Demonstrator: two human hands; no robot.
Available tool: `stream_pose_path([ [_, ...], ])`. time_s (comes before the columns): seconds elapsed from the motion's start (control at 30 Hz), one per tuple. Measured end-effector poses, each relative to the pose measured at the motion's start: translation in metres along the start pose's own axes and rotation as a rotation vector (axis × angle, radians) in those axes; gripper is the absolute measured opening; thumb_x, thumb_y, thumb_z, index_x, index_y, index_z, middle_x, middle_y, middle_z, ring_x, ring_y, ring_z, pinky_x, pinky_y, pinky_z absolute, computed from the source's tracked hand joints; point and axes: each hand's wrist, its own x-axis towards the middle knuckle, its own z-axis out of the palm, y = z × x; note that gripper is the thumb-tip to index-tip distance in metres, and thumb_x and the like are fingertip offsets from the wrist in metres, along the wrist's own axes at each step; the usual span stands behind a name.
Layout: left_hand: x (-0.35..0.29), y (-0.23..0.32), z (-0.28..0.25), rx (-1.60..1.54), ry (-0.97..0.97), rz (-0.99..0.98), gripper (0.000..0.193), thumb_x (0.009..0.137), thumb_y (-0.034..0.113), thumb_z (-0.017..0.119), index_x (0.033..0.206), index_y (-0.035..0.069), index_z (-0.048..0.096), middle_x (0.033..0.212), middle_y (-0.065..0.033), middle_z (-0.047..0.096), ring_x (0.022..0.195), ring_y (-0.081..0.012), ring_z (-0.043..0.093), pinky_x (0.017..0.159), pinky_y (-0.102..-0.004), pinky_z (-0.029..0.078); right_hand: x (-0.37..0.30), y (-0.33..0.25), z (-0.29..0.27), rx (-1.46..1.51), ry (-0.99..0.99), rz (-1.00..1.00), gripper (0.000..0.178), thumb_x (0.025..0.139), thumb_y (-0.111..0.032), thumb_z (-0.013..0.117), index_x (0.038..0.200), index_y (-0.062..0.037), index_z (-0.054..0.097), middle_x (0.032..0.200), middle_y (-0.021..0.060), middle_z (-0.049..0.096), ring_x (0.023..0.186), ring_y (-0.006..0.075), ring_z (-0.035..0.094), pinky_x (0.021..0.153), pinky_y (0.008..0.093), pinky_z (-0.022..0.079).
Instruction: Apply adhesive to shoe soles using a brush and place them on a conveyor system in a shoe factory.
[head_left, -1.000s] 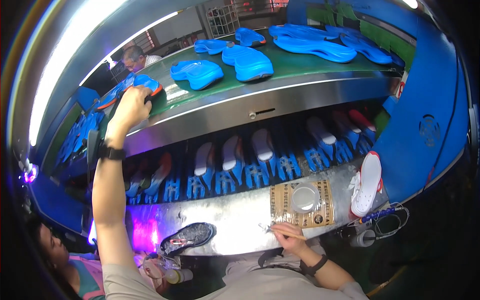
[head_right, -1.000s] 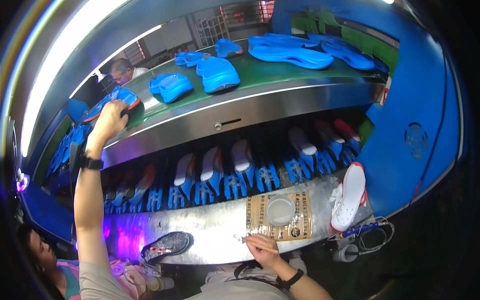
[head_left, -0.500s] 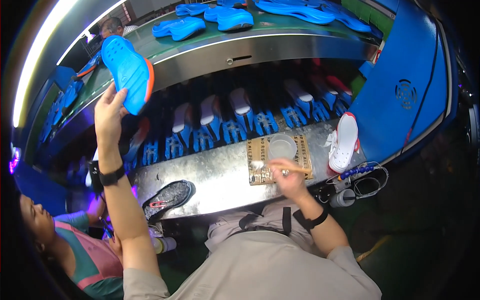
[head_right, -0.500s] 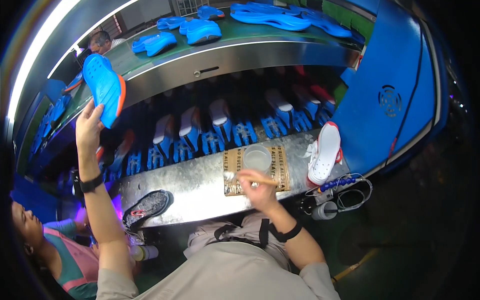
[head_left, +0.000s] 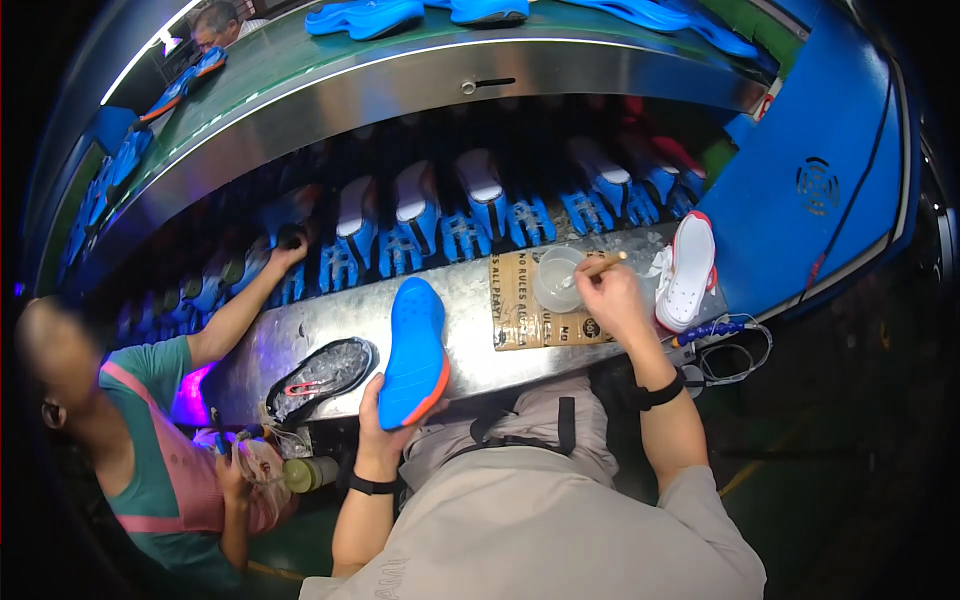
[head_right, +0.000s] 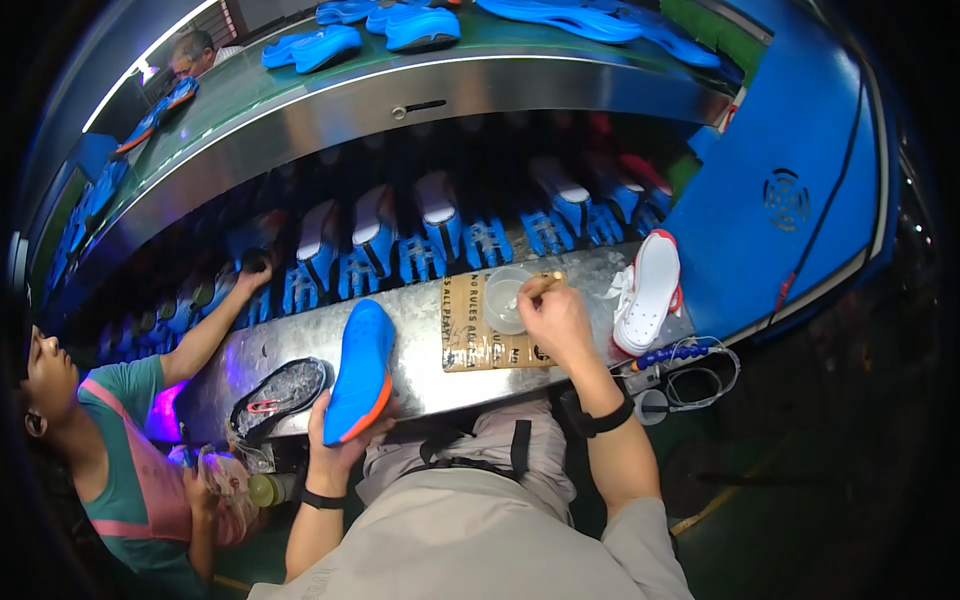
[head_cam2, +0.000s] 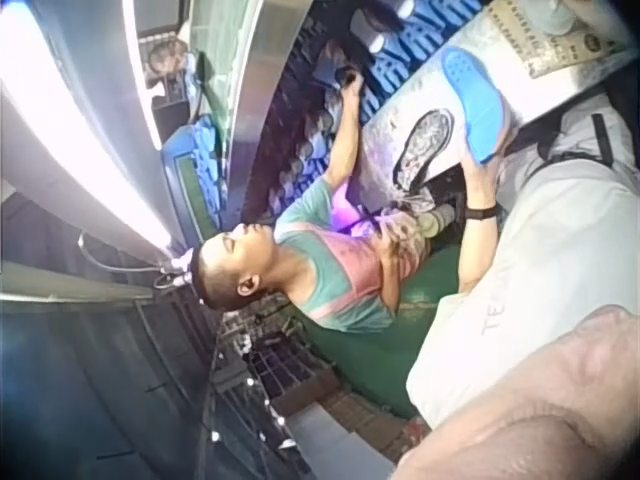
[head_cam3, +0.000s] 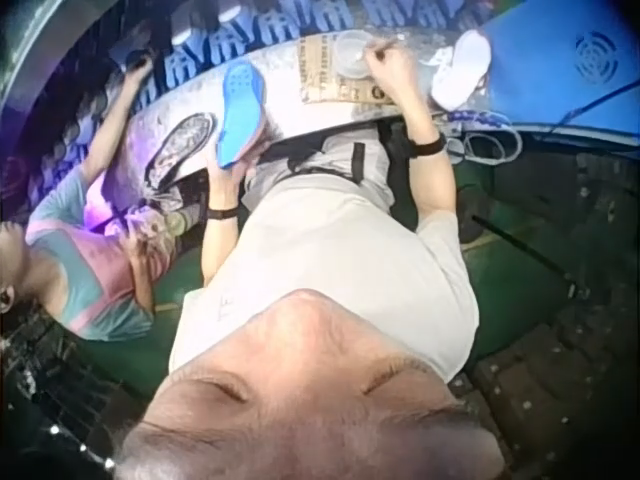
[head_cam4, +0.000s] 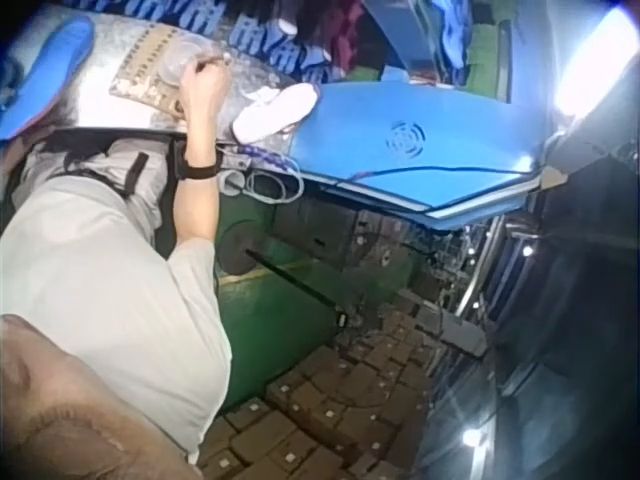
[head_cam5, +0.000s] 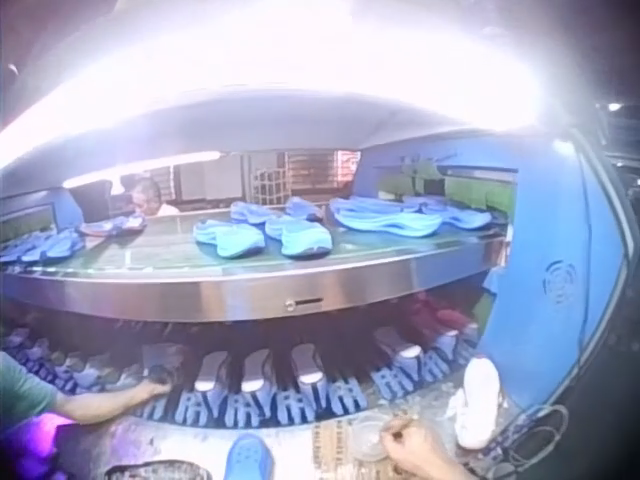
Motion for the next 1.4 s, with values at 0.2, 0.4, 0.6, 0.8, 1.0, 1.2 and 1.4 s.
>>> stream_pose_path([
  [0.2,-0.009,-0.019,-0.003,-0.255,-0.236,-0.111,0.095,0.094,0.060,0.053,0.160,-0.003,0.024,0.155,-0.0343,0.038,0.131,-0.0509,0.054,0.102,-0.0565,0.053,-0.008,-0.016,-0.010,0.265,0.145,-0.076,0.010,0.093,-0.008,0.067,0.097,-0.0001,0.072,0.089,0.0111,0.073,0.070,0.0185,0.067,0.063,0.0328,0.052],
  [0.4,-0.001,-0.014,0.007,-0.117,-0.363,-0.006,0.097,0.087,0.032,0.075,0.162,0.003,0.019,0.151,-0.0264,0.045,0.136,-0.0474,0.051,0.112,-0.0549,0.047,-0.015,0.002,0.005,0.159,0.177,-0.123,0.014,0.094,-0.010,0.068,0.102,0.0002,0.073,0.093,0.0119,0.073,0.078,0.0204,0.069,0.069,0.0316,0.053],
  [0.6,-0.010,-0.004,0.023,0.121,-0.333,0.033,0.104,0.083,0.023,0.080,0.163,0.004,0.016,0.148,-0.0177,0.049,0.133,-0.0340,0.056,0.114,-0.0477,0.044,-0.026,-0.027,0.011,0.343,0.173,-0.160,0.014,0.094,-0.009,0.068,0.103,0.0005,0.074,0.095,0.0129,0.074,0.084,0.0212,0.070,0.074,0.0307,0.053],
  [0.8,-0.017,-0.002,0.036,0.213,-0.316,0.039,0.112,0.081,0.018,0.082,0.166,0.004,0.010,0.149,-0.0154,0.048,0.133,-0.0280,0.054,0.111,-0.0424,0.045,-0.043,-0.072,0.027,0.588,-0.168,-0.271,0.016,0.091,-0.006,0.070,0.104,0.0004,0.075,0.093,0.0127,0.075,0.086,0.0225,0.070,0.079,0.0335,0.054],
  [1.0,-0.027,0.004,0.055,0.285,-0.301,0.063,0.110,0.076,0.033,0.085,0.160,0.001,0.023,0.140,-0.0211,0.055,0.125,-0.0361,0.062,0.105,-0.0491,0.053,-0.040,-0.088,0.043,0.565,-0.159,-0.392,0.017,0.088,-0.002,0.071,0.104,0.0001,0.075,0.088,0.0126,0.073,0.080,0.0237,0.069,0.072,0.0344,0.053],
  [1.2,-0.036,0.009,0.058,0.275,-0.295,0.041,0.109,0.075,0.033,0.086,0.159,-0.001,0.025,0.141,-0.0216,0.054,0.125,-0.0375,0.063,0.103,-0.0501,0.054,-0.047,-0.088,0.045,0.456,-0.085,-0.523,0.015,0.084,-0.001,0.073,0.099,0.0004,0.075,0.085,0.0128,0.073,0.074,0.0272,0.068,0.068,0.0361,0.053],
  [1.4,-0.037,0.011,0.061,0.286,-0.275,0.039,0.111,0.074,0.036,0.087,0.158,-0.002,0.025,0.141,-0.0213,0.055,0.124,-0.0372,0.063,0.103,-0.0498,0.054,-0.063,-0.089,0.042,0.476,-0.106,-0.514,0.013,0.083,0.000,0.073,0.096,0.0003,0.075,0.086,0.0128,0.074,0.074,0.0266,0.068,0.067,0.0358,0.053],
])
